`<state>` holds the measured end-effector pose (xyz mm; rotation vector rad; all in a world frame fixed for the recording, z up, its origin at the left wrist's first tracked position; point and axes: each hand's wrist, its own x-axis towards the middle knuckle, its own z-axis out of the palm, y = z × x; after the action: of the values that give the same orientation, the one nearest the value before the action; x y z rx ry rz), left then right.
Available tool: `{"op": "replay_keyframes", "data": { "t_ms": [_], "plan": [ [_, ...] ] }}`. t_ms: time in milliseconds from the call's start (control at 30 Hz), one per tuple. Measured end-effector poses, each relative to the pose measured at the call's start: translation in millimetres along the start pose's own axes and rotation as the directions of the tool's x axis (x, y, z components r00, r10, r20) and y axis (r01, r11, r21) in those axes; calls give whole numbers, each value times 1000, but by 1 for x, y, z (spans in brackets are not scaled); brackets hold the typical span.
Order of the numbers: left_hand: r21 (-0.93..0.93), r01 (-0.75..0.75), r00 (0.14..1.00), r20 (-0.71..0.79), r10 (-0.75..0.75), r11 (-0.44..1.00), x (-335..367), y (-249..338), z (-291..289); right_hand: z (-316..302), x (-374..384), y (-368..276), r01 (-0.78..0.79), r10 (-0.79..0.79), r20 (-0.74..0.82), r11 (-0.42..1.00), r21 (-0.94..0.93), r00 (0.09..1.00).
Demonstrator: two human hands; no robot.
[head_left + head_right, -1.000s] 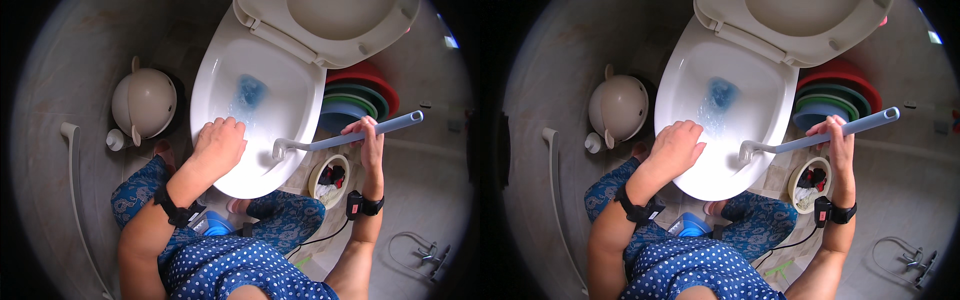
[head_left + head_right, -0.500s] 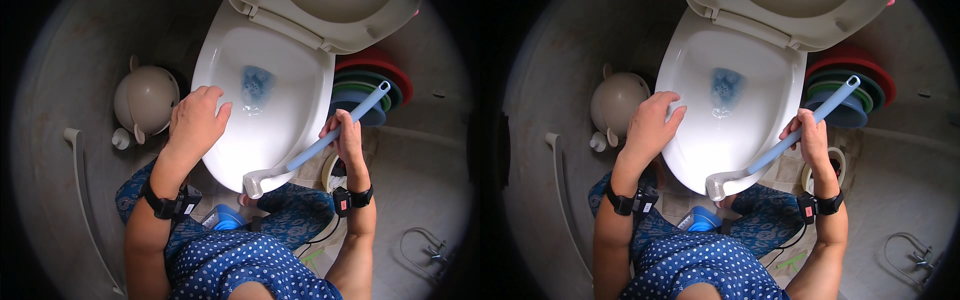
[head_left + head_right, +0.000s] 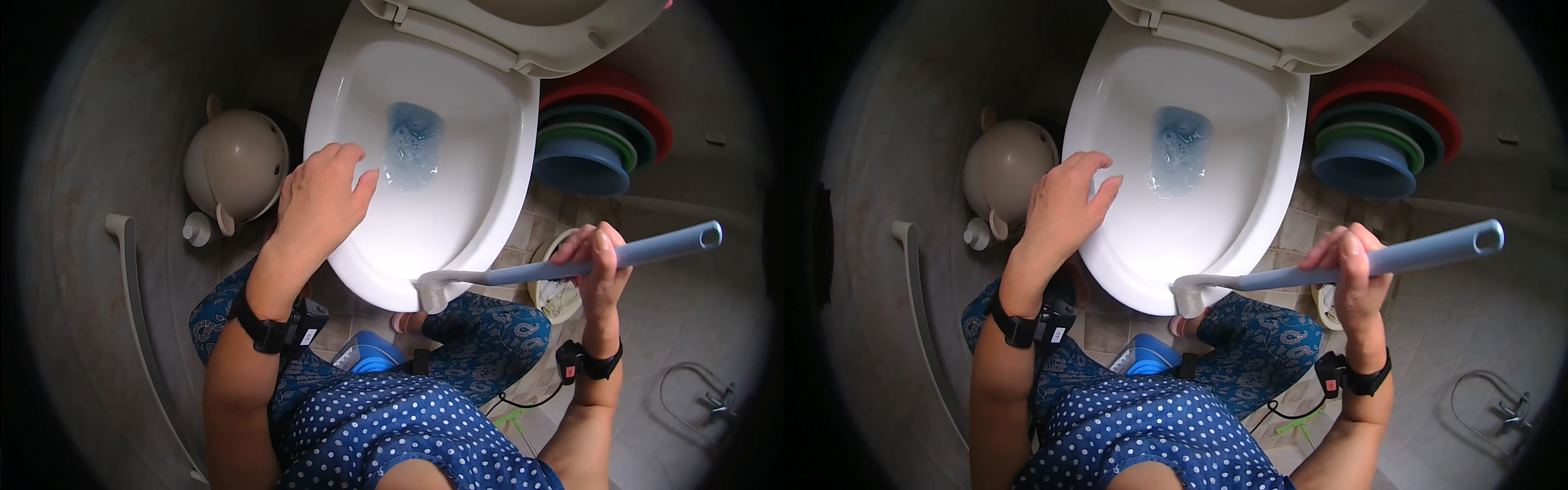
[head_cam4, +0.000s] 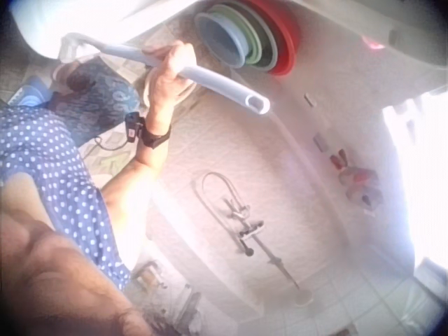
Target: The person cleans the inside of a toilet bowl using a long-handled brush.
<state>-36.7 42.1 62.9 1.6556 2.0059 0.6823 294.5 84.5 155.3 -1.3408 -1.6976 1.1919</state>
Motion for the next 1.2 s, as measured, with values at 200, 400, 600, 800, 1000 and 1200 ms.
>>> {"op": "replay_keyframes", "data": {
  "t_ms": [200, 400, 600, 800, 1000, 1200],
  "plan": [
    [6, 4, 1000, 25, -4, 1000, 0, 3, 0, 9, -31, 17, 117, -119, -105, 993, -21, 987],
    [1, -16, 1000, 14, 16, 1000, -3, 3, 2, 22, -56, 17, 21, 2, -178, 992, 125, 984],
    [26, -1, 998, 56, -1, 1000, -3, 5, 1, 7, -71, 20, 57, -46, -286, 998, 28, 957],
    [12, -18, 999, 42, 17, 1000, -3, 5, 4, 37, -78, 25, 61, -24, -252, 988, 142, 967],
    [37, -5, 999, 50, 3, 999, -5, 2, 0, 13, -91, 18, 4, 29, -323, 995, 101, 946],
    [32, -24, 998, 54, 23, 999, -4, 6, 4, 76, -82, 29, 69, -10, -245, 969, 236, 969]
  ]
}}
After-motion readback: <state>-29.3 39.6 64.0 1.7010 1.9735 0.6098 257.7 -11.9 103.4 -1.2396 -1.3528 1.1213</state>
